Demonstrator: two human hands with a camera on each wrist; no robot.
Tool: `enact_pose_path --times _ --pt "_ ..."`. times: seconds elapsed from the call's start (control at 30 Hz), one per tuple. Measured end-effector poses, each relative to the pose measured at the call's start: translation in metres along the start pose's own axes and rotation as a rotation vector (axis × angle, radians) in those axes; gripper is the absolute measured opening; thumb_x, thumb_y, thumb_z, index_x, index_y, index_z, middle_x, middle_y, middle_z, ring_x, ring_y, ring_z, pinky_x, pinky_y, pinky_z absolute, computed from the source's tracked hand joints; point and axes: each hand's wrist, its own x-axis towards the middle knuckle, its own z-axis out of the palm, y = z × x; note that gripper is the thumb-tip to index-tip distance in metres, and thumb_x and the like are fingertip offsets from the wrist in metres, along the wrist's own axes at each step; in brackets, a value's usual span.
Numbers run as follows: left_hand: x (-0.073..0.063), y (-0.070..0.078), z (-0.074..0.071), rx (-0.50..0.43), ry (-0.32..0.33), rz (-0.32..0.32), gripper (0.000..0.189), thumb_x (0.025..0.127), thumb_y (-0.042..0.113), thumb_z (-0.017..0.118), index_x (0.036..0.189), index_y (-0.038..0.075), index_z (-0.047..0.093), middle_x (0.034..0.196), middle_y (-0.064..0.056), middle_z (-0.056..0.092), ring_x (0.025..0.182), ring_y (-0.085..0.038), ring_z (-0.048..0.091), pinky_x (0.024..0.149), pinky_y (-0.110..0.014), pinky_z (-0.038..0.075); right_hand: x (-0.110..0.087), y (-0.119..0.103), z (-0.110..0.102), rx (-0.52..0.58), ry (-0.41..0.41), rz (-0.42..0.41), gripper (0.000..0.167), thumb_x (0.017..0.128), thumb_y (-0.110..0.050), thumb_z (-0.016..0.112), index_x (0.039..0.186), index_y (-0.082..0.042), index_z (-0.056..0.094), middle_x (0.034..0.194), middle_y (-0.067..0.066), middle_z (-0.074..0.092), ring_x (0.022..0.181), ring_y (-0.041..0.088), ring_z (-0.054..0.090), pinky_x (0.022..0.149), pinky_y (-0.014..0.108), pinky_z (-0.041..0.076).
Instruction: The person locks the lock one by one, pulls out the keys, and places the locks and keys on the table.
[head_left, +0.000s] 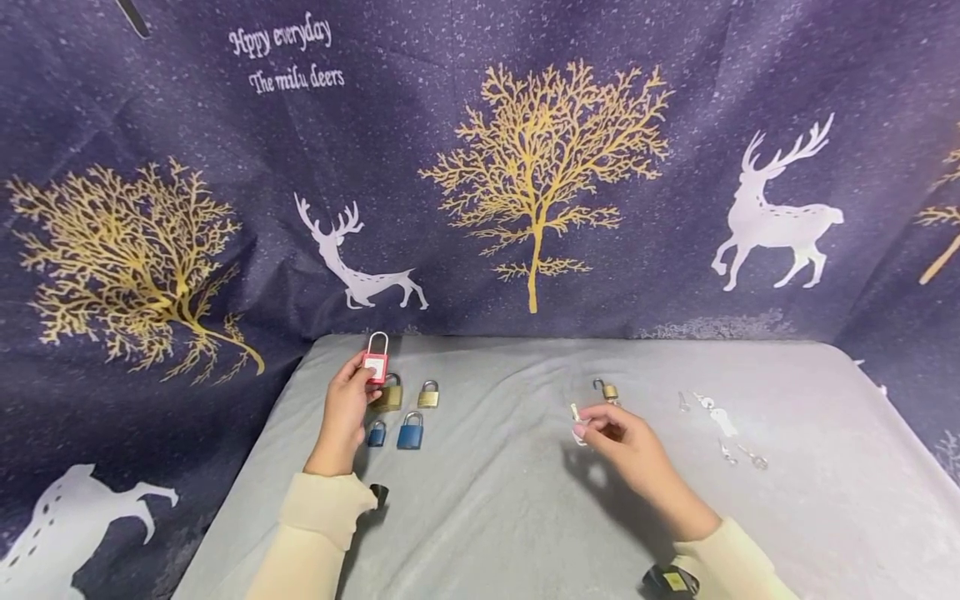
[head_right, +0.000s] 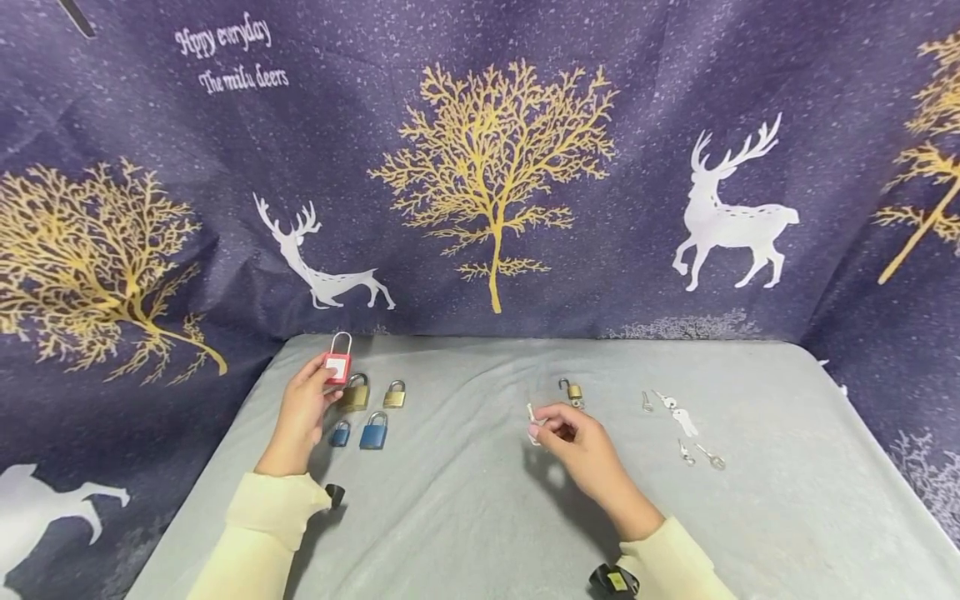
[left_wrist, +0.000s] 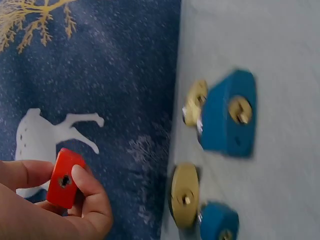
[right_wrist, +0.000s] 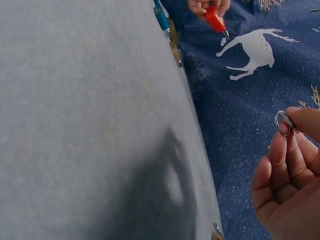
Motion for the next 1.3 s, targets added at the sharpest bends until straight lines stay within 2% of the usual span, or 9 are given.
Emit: enact_pose_path --times 0.17,0.33,0.53,0.63,0.77,1.03,1.13,1.23,1.3 --pt "0.006 -0.007 -0.013 0.049 0.020 -0.024 0.054 0.105 0.012 0.047 0.155 0.004 0.032 0.110 0.000 0.053 0.075 -0.003 0.055 0.069 -0.017 0.049 -0.004 0.001 -0.005 -0.013 0.004 0.000 0.021 0.092 -0.016 0.073 0.110 -0.005 0.070 0.086 0.002 0.070 0.075 0.007 0.064 0.074 0.022 0.053" --pt "0.012 -0.016 -0.026 0.064 0.076 -0.034 0.050 0.103 0.013 0.052 0.148 -0.001 0.036 0.105 0.004 0.056 0.073 -0.001 0.054 0.064 -0.015 0.047 -0.007 0.004 -0.010 -0.006 0.017 -0.005 0.016 0.093 -0.015 0.072 0.105 -0.005 0.070 0.085 0.004 0.070 0.074 0.013 0.065 0.072 0.022 0.053" --pt "0.013 -0.026 -0.036 0.184 0.108 -0.050 0.045 0.102 0.012 0.051 0.144 -0.003 0.039 0.113 -0.006 0.060 0.075 0.001 0.055 0.064 -0.018 0.048 -0.009 0.009 -0.013 0.010 0.024 -0.008 0.012 0.093 -0.014 0.072 0.102 -0.007 0.070 0.085 0.004 0.071 0.077 0.020 0.067 0.074 0.022 0.054" --pt "0.013 -0.030 -0.040 0.244 0.092 -0.064 0.046 0.102 0.012 0.051 0.144 -0.005 0.038 0.110 -0.007 0.059 0.075 0.000 0.055 0.064 -0.019 0.049 -0.010 0.010 -0.014 0.016 0.033 -0.017 0.011 0.093 -0.013 0.072 0.102 -0.006 0.070 0.085 0.004 0.071 0.077 0.020 0.068 0.075 0.021 0.054" --pt "0.014 -0.035 -0.043 0.298 0.049 -0.081 0.047 0.102 0.009 0.050 0.143 -0.009 0.035 0.114 -0.015 0.060 0.074 0.000 0.056 0.062 -0.018 0.049 -0.011 0.012 -0.017 0.012 0.041 -0.022 0.011 0.093 -0.012 0.071 0.102 -0.005 0.070 0.086 0.006 0.072 0.078 0.019 0.069 0.076 0.020 0.054" --pt "0.016 -0.041 -0.045 0.385 0.014 -0.070 0.047 0.098 0.003 0.053 0.139 -0.013 0.036 0.129 -0.034 0.057 0.071 -0.001 0.056 0.059 -0.018 0.049 -0.016 0.012 -0.025 -0.011 0.044 -0.014 0.015 0.094 -0.015 0.071 0.105 -0.005 0.070 0.088 0.008 0.073 0.080 0.016 0.070 0.079 0.020 0.054" --pt "0.018 -0.041 -0.045 0.425 0.003 -0.051 0.046 0.097 0.002 0.053 0.138 -0.012 0.037 0.130 -0.037 0.054 0.075 -0.006 0.058 0.059 -0.019 0.051 -0.017 0.011 -0.030 -0.026 0.049 0.002 0.015 0.095 -0.016 0.071 0.105 -0.006 0.070 0.089 0.006 0.073 0.080 0.015 0.070 0.078 0.020 0.054" --pt "0.019 -0.040 -0.045 0.484 -0.004 -0.036 0.045 0.096 0.001 0.053 0.136 -0.013 0.038 0.125 -0.036 0.054 0.081 -0.017 0.063 0.061 -0.021 0.054 -0.019 0.010 -0.035 -0.041 0.053 0.020 0.016 0.095 -0.018 0.070 0.106 -0.006 0.070 0.089 0.005 0.072 0.081 0.013 0.069 0.078 0.020 0.054" --pt "0.019 -0.038 -0.046 0.571 0.010 -0.009 0.045 0.096 0.003 0.055 0.134 -0.014 0.042 0.120 -0.034 0.056 0.087 -0.025 0.063 0.065 -0.023 0.052 -0.020 0.010 -0.039 -0.051 0.055 0.029 0.015 0.095 -0.018 0.070 0.106 -0.006 0.070 0.090 0.005 0.072 0.080 0.013 0.069 0.078 0.020 0.054"
